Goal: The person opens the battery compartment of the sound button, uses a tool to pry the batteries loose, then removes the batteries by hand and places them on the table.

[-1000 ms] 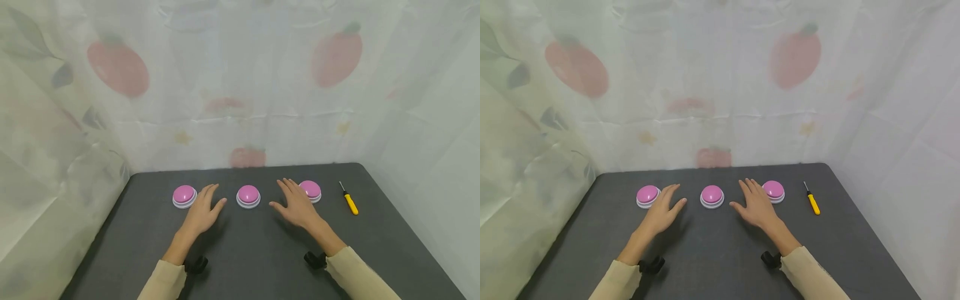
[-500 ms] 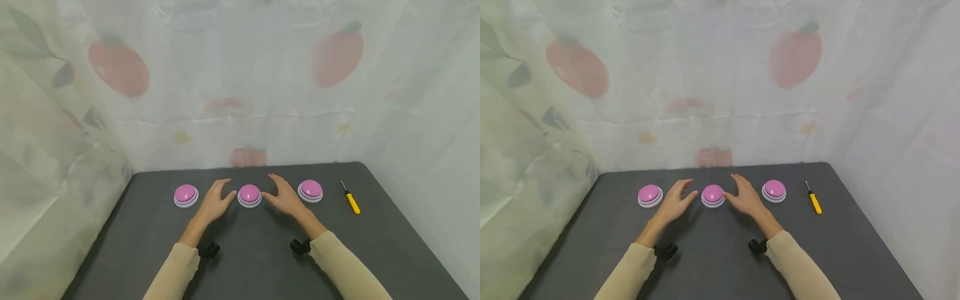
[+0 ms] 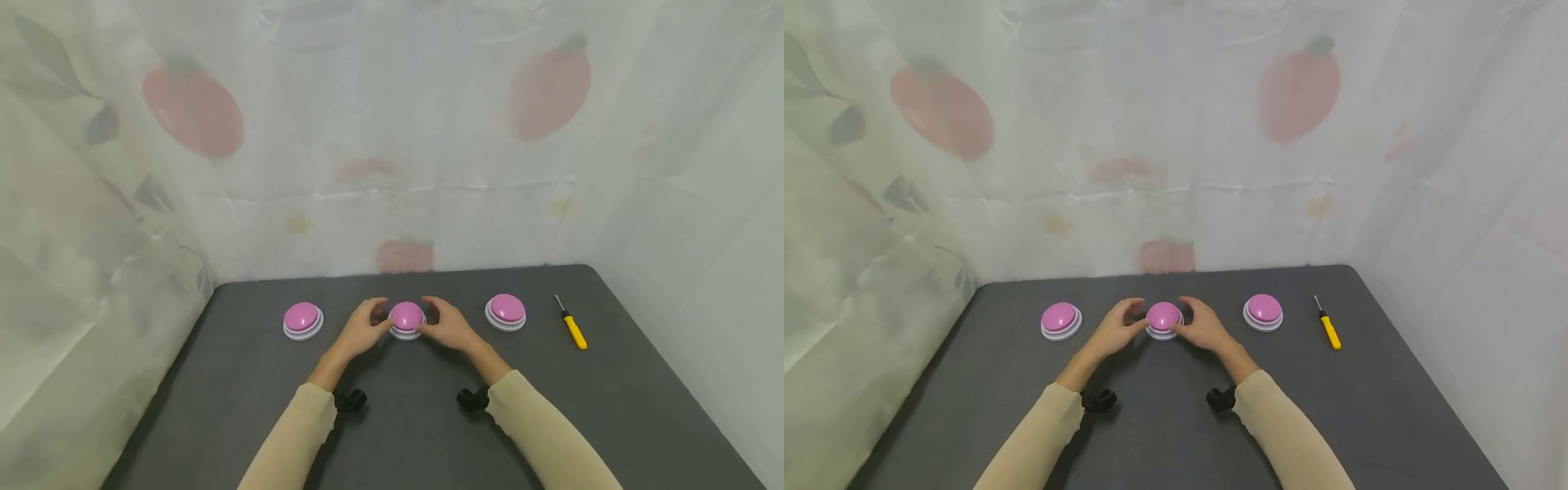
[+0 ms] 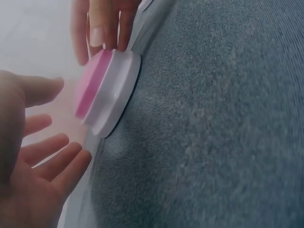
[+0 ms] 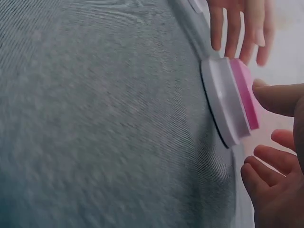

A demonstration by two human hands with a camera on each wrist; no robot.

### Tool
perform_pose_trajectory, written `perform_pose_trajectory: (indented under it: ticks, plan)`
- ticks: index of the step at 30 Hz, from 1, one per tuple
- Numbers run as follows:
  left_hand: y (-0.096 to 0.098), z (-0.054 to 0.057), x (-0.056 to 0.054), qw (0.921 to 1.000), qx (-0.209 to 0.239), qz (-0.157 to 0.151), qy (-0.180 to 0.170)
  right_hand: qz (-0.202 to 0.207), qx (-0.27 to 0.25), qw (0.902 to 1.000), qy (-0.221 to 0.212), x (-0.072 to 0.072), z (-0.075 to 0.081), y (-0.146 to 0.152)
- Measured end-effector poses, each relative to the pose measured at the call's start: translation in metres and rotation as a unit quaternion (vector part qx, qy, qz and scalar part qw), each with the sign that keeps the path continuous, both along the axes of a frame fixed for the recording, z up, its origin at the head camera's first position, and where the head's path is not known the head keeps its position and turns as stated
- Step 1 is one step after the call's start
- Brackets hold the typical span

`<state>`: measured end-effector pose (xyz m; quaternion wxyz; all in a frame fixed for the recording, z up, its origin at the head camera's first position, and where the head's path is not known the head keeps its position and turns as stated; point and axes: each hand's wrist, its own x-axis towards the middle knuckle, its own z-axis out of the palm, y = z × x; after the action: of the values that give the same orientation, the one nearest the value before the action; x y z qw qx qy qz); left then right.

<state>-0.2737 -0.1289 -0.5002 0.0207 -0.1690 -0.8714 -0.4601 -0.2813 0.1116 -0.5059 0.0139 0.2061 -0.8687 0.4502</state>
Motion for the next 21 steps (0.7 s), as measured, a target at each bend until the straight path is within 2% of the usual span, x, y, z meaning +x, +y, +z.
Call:
perform_pose_trajectory:
  ticks: [4,7,13,21]
  plan:
    - [0.006,-0.005,0.000,0.9992,0.020,-0.006,-0.035,0.005,-0.020,0.9995,-0.024,0.002,-0.006,-0.005]
    - [0.010,-0.010,0.000,0.9984,0.033,-0.013,-0.043,0.006,-0.036,0.9987,-0.035,0.002,-0.010,-0.008]
    - [0.013,-0.017,-0.003,0.9993,0.023,-0.009,-0.029,0.000,-0.057,0.9981,-0.025,0.000,-0.013,-0.013]
    - [0.014,-0.012,-0.005,0.9995,0.016,0.001,-0.026,-0.018,-0.075,0.9966,-0.029,-0.001,-0.009,-0.014]
